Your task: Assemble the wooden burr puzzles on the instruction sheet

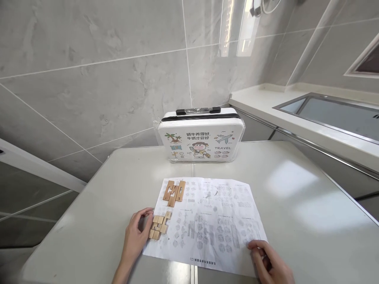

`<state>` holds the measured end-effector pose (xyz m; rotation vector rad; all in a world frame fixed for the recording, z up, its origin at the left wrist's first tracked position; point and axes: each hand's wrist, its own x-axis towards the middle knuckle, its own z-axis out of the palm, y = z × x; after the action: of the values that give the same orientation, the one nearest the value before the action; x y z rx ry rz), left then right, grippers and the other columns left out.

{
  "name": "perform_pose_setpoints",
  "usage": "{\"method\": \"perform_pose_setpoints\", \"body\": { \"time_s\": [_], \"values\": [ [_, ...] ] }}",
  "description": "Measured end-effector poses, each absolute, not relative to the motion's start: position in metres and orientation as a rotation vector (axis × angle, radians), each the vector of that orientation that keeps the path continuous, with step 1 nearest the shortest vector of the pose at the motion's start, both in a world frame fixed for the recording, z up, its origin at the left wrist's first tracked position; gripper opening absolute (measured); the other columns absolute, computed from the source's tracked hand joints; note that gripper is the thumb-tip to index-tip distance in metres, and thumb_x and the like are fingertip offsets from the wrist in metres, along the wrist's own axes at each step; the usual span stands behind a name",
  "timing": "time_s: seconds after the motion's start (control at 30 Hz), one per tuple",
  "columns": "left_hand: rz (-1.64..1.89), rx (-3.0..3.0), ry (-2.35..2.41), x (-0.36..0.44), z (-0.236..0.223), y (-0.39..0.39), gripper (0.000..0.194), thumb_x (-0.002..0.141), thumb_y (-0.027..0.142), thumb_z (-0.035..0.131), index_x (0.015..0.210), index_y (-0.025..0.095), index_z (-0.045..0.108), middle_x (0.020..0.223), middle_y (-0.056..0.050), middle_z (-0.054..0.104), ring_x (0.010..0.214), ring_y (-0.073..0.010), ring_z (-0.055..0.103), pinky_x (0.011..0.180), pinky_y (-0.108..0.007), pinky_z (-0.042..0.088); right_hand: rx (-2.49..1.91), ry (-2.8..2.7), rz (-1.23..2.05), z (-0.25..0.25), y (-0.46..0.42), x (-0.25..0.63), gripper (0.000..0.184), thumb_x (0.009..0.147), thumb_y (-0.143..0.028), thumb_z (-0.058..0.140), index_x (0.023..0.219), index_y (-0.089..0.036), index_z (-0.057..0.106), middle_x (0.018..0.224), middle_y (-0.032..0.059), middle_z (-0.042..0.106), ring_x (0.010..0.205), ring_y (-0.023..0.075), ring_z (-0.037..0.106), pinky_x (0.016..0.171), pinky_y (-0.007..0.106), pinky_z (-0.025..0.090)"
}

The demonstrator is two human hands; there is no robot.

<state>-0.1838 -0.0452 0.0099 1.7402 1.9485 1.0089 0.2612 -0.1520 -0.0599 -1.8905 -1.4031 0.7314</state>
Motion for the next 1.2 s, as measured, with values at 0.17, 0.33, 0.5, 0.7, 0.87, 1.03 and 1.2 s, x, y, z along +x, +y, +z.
{"method": "perform_pose_setpoints", "body": {
  "time_s": [0.17, 0.33, 0.5, 0.7, 0.87, 1.03, 1.2],
  "values": [
    [0.998, 1.752, 1.944, -0.185, 0.008, -0.044, 0.029, 0.099, 0.049, 0.062, 0.113, 0.027, 0.075, 0.112, -0.007, 0.077, 0.105, -0.0287, 0.074, 0.098, -0.047, 0.059, -1.912, -1.404, 0.702, -0.051, -0.151, 0.257, 0.034, 0.095, -0.054, 0.059, 0.096, -0.025, 0.078, 0.081, 0.0028, 0.077, 0.056, 0.0185, 0.067, 0.055, 0.025, 0.058],
    [0.994, 1.761, 1.934, -0.184, 0.009, -0.045, 0.028, 0.1, 0.048, 0.061, 0.113, 0.027, 0.075, 0.113, -0.008, 0.077, 0.104, -0.0282, 0.073, 0.099, -0.047, 0.058, -1.913, -1.389, 0.69, -0.049, -0.15, 0.256, 0.035, 0.093, -0.055, 0.06, 0.095, -0.025, 0.078, 0.07, 0.0017, 0.072, 0.052, 0.0188, 0.064, 0.053, 0.025, 0.057],
    [1.006, 1.764, 1.935, -0.184, 0.009, -0.047, 0.028, 0.1, 0.048, 0.061, 0.112, 0.027, 0.075, 0.113, -0.008, 0.077, 0.105, -0.0284, 0.073, 0.098, -0.047, 0.058, -1.918, -1.395, 0.69, -0.052, -0.15, 0.257, 0.036, 0.092, -0.055, 0.06, 0.096, -0.024, 0.078, 0.065, 0.0004, 0.069, 0.05, 0.0185, 0.063, 0.052, 0.025, 0.056],
    [1.004, 1.779, 1.928, -0.185, 0.01, -0.046, 0.028, 0.101, 0.048, 0.061, 0.11, 0.027, 0.075, 0.113, -0.008, 0.078, 0.107, -0.0294, 0.073, 0.098, -0.048, 0.058, -1.954, -1.361, 0.679, -0.053, -0.15, 0.257, 0.039, 0.092, -0.057, 0.059, 0.097, -0.024, 0.079, 0.067, 0.0007, 0.069, 0.052, 0.0188, 0.064, 0.054, 0.026, 0.056],
    [0.993, 1.798, 1.91, -0.185, 0.01, -0.047, 0.026, 0.102, 0.046, 0.059, 0.109, 0.026, 0.075, 0.111, -0.008, 0.078, 0.106, -0.0291, 0.072, 0.096, -0.047, 0.058, -1.968, -1.335, 0.691, -0.054, -0.15, 0.258, 0.039, 0.091, -0.058, 0.06, 0.098, -0.024, 0.079, 0.066, 0.0004, 0.069, 0.053, 0.0192, 0.065, 0.054, 0.026, 0.056],
    [0.993, 1.816, 1.889, -0.187, 0.009, -0.048, 0.026, 0.102, 0.045, 0.059, 0.108, 0.026, 0.075, 0.11, -0.009, 0.078, 0.108, -0.0295, 0.072, 0.097, -0.048, 0.058, -1.971, -1.297, 0.637, -0.047, -0.15, 0.251, 0.039, 0.089, -0.057, 0.06, 0.095, -0.024, 0.079, 0.065, 0.0006, 0.069, 0.053, 0.0194, 0.065, 0.053, 0.026, 0.055],
    [1.002, 1.82, 1.887, -0.187, 0.009, -0.048, 0.026, 0.103, 0.045, 0.058, 0.107, 0.026, 0.075, 0.109, -0.009, 0.078, 0.105, -0.0293, 0.072, 0.096, -0.047, 0.059, -1.999, -1.254, 0.599, -0.037, -0.149, 0.241, 0.04, 0.09, -0.059, 0.057, 0.094, -0.025, 0.078, 0.065, 0.0001, 0.067, 0.052, 0.0189, 0.062, 0.054, 0.027, 0.054]
  ]
}}
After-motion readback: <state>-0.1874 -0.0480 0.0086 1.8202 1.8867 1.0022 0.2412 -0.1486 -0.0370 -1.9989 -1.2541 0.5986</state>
